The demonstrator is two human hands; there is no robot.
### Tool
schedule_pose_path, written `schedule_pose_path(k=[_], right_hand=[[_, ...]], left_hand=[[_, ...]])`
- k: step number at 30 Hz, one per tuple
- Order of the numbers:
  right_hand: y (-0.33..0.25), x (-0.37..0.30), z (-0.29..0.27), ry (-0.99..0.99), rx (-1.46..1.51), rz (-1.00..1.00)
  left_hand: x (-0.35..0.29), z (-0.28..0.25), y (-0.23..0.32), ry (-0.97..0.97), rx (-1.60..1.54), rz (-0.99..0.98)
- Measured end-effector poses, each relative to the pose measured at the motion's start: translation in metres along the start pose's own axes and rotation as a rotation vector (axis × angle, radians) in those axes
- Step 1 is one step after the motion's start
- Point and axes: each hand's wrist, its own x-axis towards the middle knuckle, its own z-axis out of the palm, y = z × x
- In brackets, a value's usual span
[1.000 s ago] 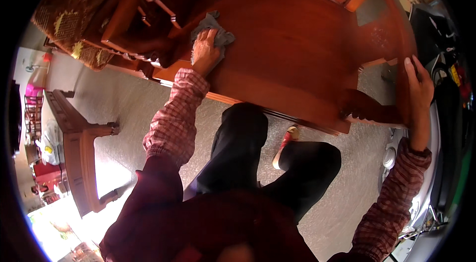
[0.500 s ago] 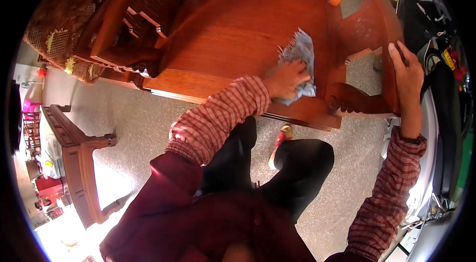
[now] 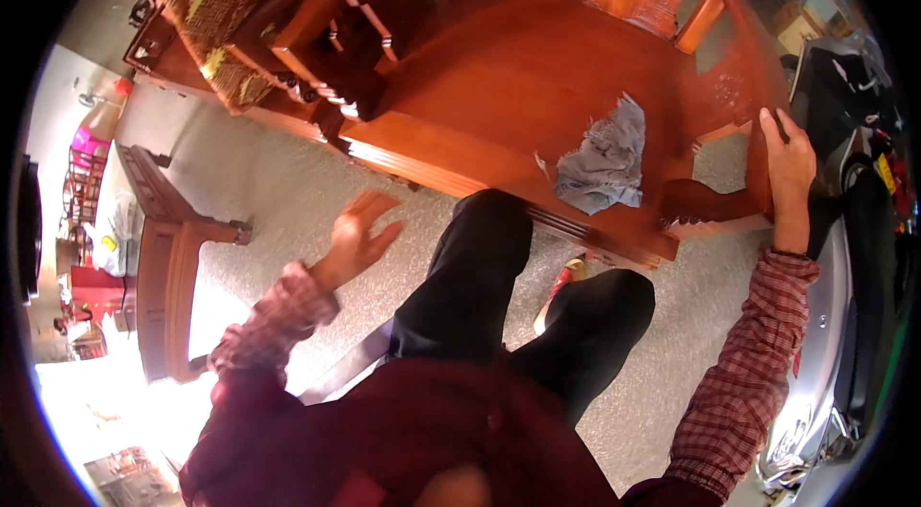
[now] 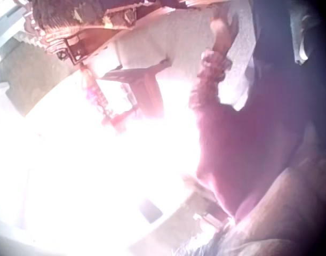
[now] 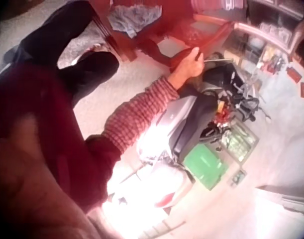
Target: The person wipes a wooden bench and a chair with a cloth, moves cushions, and shifts a small plastic stool.
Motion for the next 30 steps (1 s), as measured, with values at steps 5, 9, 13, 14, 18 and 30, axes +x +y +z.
schedule_pose_path(k=[5, 9, 13, 14, 18, 30], right_hand=[[0.017, 0.005, 0.000, -0.010, -0.020, -0.019], [0.027, 0.013, 0.008, -0.044, 0.006, 0.011], [0.028, 0.016, 0.013, -0.054, -0.008, 0.020], [0.029, 0.017, 0.014, -0.038, -0.012, -0.004], [0.032, 0.019, 0.015, -0.024, -0.005, -0.019], [0.034, 0.019, 0.016, -0.033, -0.053, 0.018]], left_hand=[[-0.155, -0.057, 0.006, -0.219, 0.121, -0.370], [-0.226, -0.062, 0.038, -0.273, 0.011, -0.546], [-0.234, -0.071, 0.068, -0.339, 0.016, -0.515], [-0.233, -0.074, 0.072, -0.413, 0.036, -0.447], [-0.246, -0.069, 0.068, -0.498, 0.173, -0.434], [-0.249, -0.060, 0.065, -0.399, 0.206, -0.343]])
